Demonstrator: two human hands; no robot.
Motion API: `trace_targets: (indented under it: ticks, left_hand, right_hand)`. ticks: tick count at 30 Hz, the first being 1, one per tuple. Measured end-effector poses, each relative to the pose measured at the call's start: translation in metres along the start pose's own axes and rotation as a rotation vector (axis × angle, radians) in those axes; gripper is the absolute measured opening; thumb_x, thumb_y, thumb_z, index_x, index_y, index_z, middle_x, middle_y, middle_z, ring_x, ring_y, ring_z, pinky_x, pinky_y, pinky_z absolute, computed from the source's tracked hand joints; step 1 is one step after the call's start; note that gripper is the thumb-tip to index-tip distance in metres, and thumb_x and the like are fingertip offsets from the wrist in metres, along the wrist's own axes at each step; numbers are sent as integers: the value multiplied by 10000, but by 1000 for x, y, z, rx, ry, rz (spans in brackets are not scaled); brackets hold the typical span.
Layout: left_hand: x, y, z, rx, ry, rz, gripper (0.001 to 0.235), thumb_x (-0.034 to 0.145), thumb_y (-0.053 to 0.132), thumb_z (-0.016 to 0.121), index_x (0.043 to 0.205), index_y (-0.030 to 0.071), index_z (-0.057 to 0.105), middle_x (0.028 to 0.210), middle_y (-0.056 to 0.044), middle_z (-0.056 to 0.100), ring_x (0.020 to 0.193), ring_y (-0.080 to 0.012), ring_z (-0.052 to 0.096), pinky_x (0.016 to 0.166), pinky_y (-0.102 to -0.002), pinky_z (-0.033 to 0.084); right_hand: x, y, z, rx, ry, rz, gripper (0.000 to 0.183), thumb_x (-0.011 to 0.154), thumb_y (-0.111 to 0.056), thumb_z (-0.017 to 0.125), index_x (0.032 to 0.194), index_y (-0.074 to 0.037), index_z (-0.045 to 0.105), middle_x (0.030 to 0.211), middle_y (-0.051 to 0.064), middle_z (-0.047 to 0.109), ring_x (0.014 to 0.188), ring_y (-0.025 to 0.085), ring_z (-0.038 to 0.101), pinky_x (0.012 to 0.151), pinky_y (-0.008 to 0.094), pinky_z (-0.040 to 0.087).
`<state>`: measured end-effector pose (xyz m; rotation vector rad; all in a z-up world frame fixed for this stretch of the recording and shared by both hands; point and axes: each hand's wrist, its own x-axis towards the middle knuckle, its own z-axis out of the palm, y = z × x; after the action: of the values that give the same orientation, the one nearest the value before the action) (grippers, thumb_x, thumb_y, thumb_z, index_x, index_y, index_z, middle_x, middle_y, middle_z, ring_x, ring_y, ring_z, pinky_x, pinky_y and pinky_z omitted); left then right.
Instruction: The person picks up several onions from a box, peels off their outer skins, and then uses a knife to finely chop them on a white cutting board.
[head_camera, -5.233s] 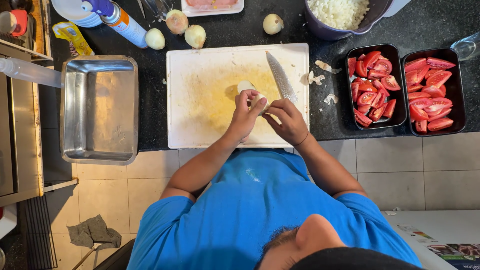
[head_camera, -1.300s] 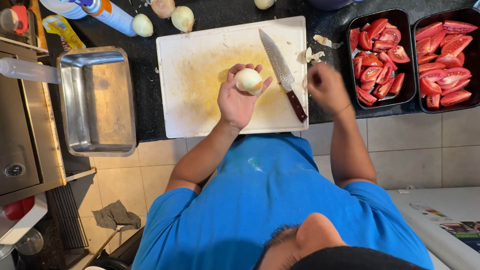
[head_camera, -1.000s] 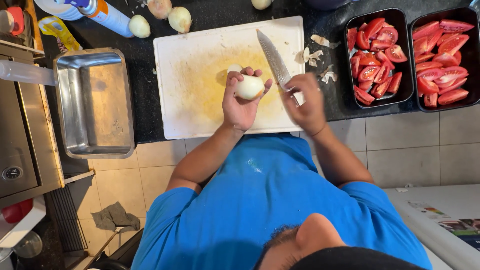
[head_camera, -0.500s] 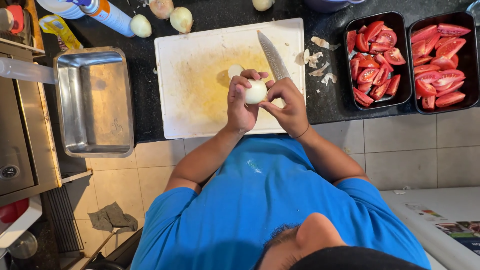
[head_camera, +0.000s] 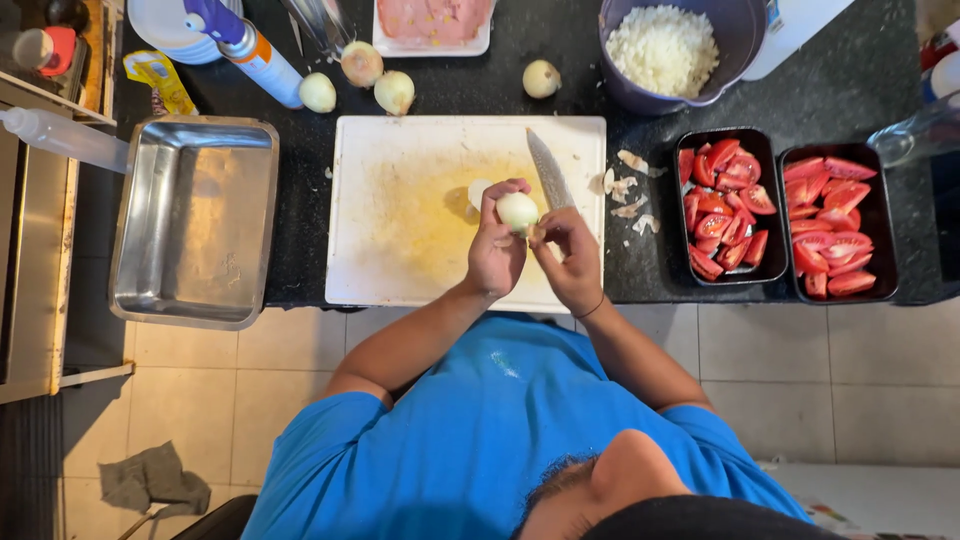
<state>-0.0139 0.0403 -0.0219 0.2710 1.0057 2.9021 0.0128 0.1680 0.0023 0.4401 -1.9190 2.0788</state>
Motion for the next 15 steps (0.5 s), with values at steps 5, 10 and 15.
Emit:
trace_targets:
  ticks: [5,10,15]
  left_hand:
    - [9,-6,-2,183,271,-53,357,919,120,519,1274,142,493,1182,-22,507,962,-97,560,720,-225,465]
    - [23,-4,-52,267,570,-50,279,958,114,576,1233,149,542,1005,27,549,825,-52,561,651,-162,443]
    - [21,53,-89,856,586,333,350,939,172,750,1215,158,536,1167,-58,539,1054,-148,538,917,-273,456]
  right_hand:
    - [2,21,-6,-23,-68,-116,85,913,59,735,920,15,663,917,154,627,813,255,642,728,370,577]
    - [7,58,-77,-142,116,-130,70,1004,88,578,1000,27,613,943,164,563,867,256,577,804,389,494]
    - [9,-1,-56,-938,-106,183,623,906,81,689,1466,159,428,1383,419,481,1296,594,461,1081,621,436]
